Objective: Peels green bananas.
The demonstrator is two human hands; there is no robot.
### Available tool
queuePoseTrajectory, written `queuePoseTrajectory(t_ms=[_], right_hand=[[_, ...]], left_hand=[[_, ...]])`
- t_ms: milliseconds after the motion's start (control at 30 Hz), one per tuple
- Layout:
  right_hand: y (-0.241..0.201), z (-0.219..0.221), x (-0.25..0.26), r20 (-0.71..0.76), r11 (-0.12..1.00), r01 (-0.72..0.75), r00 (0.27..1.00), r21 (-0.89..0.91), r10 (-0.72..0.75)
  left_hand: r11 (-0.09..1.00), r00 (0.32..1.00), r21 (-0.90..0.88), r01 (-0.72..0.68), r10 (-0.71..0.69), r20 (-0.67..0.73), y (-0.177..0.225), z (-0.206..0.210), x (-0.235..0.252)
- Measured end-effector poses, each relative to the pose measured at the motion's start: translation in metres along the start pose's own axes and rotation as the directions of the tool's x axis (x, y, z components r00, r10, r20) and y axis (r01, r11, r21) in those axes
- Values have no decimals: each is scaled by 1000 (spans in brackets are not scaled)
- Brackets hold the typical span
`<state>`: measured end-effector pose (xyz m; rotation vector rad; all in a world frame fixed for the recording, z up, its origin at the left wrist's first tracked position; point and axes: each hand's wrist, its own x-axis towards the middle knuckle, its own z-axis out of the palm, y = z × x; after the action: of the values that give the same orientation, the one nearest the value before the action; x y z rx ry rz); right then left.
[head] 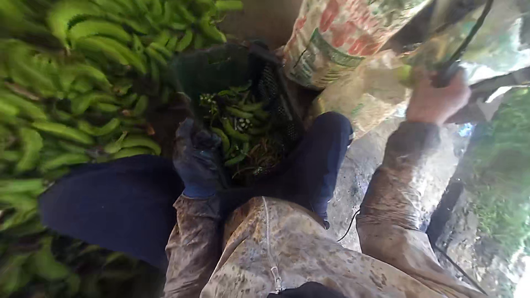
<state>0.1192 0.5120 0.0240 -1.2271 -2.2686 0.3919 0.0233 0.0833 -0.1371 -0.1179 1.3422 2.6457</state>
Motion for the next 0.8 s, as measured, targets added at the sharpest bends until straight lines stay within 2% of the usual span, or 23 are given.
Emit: queuePoseTrajectory(t_ms=[67,100,133,200,267,300,367,433,500,567,633,700,800], right_hand=[[-4,26,2,-38,986,126,992,107,-123],[-15,45,-7,-2,965,170,985,202,-173],[-29,69,-20,73,939,180,975,294,-210],[-64,130,-58,332,911,60,920,407,-209],[-85,206,-92,627,928,-101,763,359,-160],[-88,243,-105,723,943,-142,679,301,-128],[-92,303,-121,829,986,-97,555,139,-62],[-100,345,-124,865,1000,-12,501,9,-2],[-106,380,-122,861,995,83,509,-61,10],[-112,415,-117,858,975,202,513,-92,-26],[-113,445,-116,877,947,308,476,-97,-65],[-112,463,-114,905,913,389,420,-119,-62],[-109,470,-116,894,915,372,447,-156,-30]], left_hand=[[1000,1000,-26,2,-2,-2,-3,-1,6],[1000,1000,-28,0,-1,-13,-5,-2,9],[1000,999,-17,-1,1,-39,-6,0,11],[999,994,37,-2,6,-105,-9,5,15],[997,989,76,5,7,-146,-13,5,19],[996,984,91,23,-7,-178,-14,6,20],[986,970,154,68,-30,-240,-13,10,21],[968,966,224,114,-55,-253,-13,9,20],[954,961,252,162,-94,-261,-11,10,18],[946,946,263,190,-105,-305,-11,11,20],[936,932,285,205,-98,-350,-10,11,20],[931,931,300,209,-96,-351,-9,10,21],[930,926,302,211,-91,-366,-6,8,22]])
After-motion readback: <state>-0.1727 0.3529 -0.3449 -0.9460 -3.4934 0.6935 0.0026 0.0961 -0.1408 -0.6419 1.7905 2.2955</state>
